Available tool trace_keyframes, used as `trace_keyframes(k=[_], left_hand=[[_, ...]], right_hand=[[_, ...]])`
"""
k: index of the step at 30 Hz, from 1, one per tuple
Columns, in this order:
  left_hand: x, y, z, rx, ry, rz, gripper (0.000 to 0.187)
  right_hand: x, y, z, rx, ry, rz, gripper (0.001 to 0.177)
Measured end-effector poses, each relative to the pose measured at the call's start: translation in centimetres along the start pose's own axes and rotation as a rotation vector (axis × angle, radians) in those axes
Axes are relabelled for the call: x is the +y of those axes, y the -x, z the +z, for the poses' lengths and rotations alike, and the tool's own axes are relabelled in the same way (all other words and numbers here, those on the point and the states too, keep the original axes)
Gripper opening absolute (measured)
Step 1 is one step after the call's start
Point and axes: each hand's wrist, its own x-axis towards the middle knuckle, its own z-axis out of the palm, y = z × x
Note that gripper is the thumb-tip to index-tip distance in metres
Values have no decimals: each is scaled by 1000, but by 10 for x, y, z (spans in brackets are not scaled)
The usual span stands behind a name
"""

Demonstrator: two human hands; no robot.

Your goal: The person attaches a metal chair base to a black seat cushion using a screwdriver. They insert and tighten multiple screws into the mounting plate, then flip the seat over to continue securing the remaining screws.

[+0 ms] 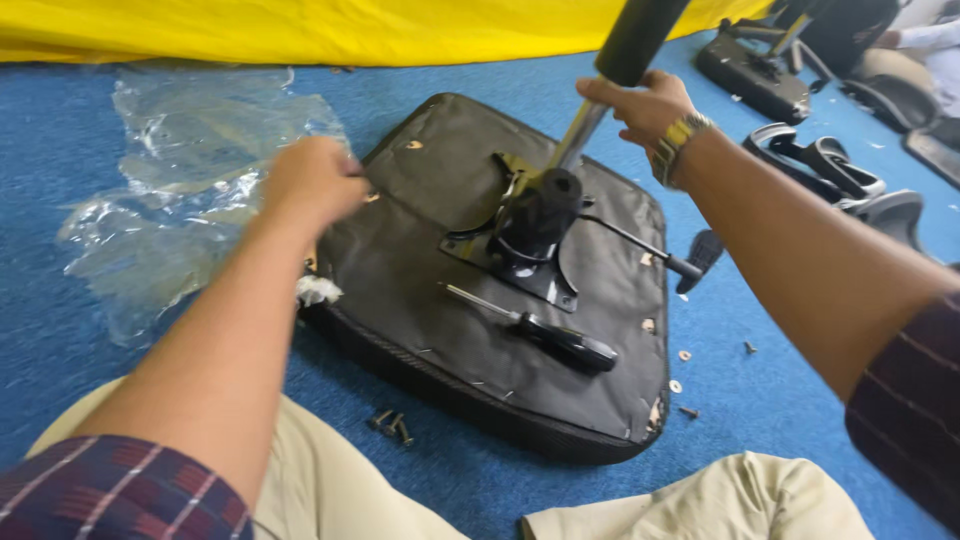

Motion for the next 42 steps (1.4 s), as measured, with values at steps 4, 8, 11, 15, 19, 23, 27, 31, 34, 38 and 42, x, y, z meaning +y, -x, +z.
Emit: trace_keyframes(k=[4,8,11,15,19,23,27,31,34,38,42], left_hand=[[49,8,47,-151,87,205,54],[68,22,74,-313,200,247,66],[78,33,81,-317,-57,217,56],[77,41,82,-292,-78,243,64],[68,41,86,-244,-10,257,67],[64,37,91,-230,1,264,68],[64,39,89,-242,16,244,61],[70,43,81,-275,7,218,57],[78,44,73,-286,61,182,54],[97,43,69,-310,403,285,55],[121,53,61,-191,567,510,57]], right_hand=[[14,-34,43,-49,-498,119,36],[21,-49,59,68,-586,141,31],[24,-52,55,-60,-592,97,31],[22,-54,55,-7,-559,79,27],[21,-52,57,61,-553,94,23],[19,-52,57,127,-538,115,23],[20,-50,55,148,-494,136,21],[22,-54,48,165,-501,138,20],[22,-64,43,221,-517,116,17],[24,-80,28,317,-605,126,18],[20,-84,2,404,-646,197,19]])
